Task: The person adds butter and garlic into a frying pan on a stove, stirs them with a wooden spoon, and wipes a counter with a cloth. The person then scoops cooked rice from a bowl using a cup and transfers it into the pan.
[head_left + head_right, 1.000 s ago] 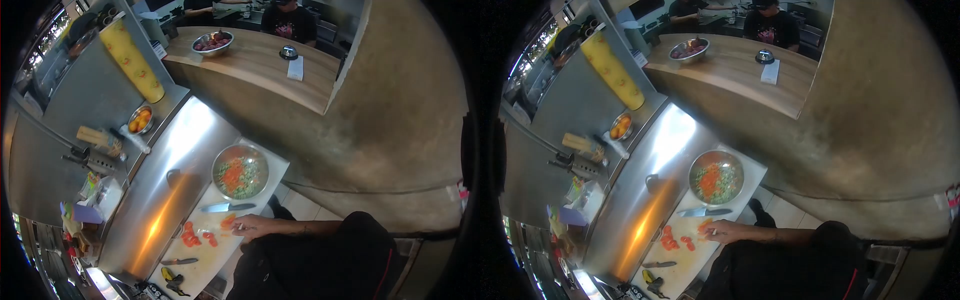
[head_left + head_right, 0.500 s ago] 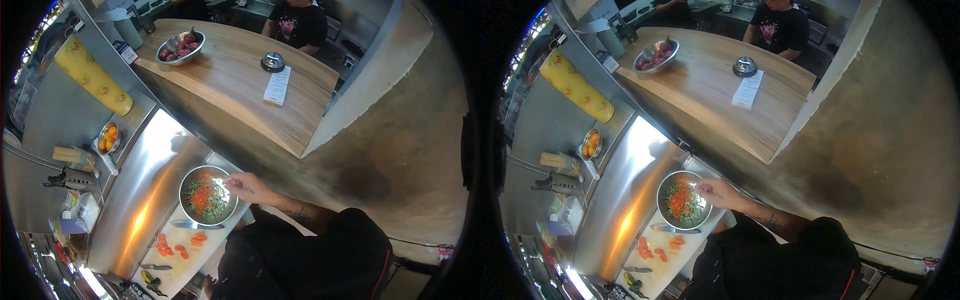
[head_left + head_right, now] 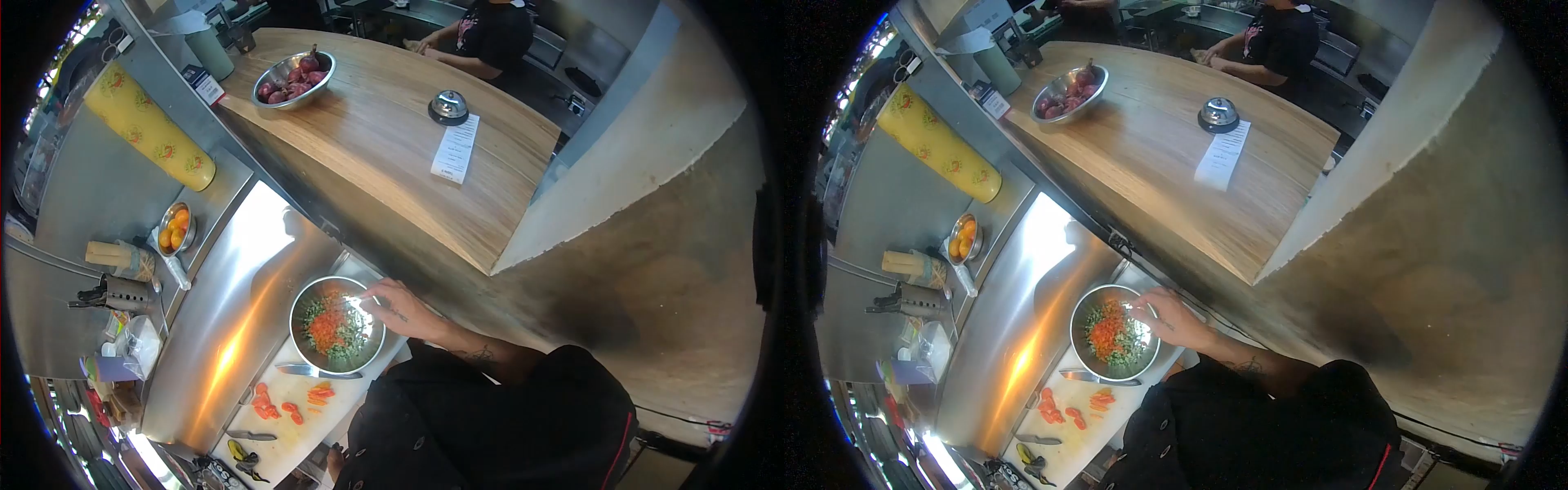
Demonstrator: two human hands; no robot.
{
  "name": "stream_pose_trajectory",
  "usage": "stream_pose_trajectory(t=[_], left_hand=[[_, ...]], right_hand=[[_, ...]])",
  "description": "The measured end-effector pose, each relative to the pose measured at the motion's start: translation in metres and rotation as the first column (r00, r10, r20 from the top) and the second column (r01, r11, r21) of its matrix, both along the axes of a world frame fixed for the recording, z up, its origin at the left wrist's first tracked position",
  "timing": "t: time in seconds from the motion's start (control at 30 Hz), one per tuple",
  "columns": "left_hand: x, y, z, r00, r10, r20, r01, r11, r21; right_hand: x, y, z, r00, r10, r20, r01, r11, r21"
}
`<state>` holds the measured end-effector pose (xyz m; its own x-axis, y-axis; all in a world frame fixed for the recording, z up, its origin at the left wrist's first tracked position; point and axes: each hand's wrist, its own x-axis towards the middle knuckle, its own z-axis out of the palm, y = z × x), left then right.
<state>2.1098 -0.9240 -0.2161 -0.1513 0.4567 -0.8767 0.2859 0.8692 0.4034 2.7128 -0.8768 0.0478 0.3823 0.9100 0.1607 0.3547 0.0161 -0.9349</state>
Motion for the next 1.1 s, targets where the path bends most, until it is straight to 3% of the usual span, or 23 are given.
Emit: stream_pose_trajectory(t=[0.13,0.2,0.33,0.4,0.63,0.7,0.93,1.0,1.1], left_hand=[[0.014,-0.005,-0.004,1.000,0.007,-0.004,-0.007,1.000,-0.007],[0.018,-0.008,-0.005,1.000,0.012,-0.006,-0.012,1.000,-0.008],[0.024,-0.011,-0.007,1.000,0.014,-0.004,-0.014,1.000,-0.014],[0.026,-0.014,-0.007,1.000,0.013,-0.001,-0.013,1.000,-0.015],[0.030,-0.015,-0.011,1.000,0.005,0.003,-0.005,1.000,-0.001],[0.030,-0.017,-0.011,1.000,0.006,0.005,-0.006,1.000,0.007],[0.025,-0.024,-0.011,1.000,0.001,0.018,-0.002,0.999,0.035],[0.024,-0.026,-0.013,1.000,-0.002,0.023,0.001,0.999,0.043],[0.021,-0.028,-0.011,0.999,-0.017,0.032,0.015,0.998,0.058]], right_hand=[[-0.002,0.007,-0.003,1.000,-0.009,-0.001,0.009,1.000,-0.005],[-0.004,0.010,0.000,0.994,-0.041,0.097,0.042,0.999,-0.012],[-0.003,0.016,-0.018,0.998,-0.015,0.054,0.017,0.999,-0.043],[-0.007,0.017,-0.029,0.979,-0.141,0.146,0.133,0.989,0.062],[-0.002,0.014,-0.025,0.988,-0.117,0.101,0.120,0.992,-0.025],[0.001,0.012,-0.015,0.998,-0.051,0.030,0.054,0.989,-0.137],[0.006,0.013,-0.032,0.995,-0.098,0.009,0.098,0.985,-0.141],[0.011,0.012,-0.027,0.989,-0.077,0.126,0.091,0.990,-0.105],[0.013,0.013,-0.021,0.995,-0.097,0.036,0.099,0.994,-0.036]])
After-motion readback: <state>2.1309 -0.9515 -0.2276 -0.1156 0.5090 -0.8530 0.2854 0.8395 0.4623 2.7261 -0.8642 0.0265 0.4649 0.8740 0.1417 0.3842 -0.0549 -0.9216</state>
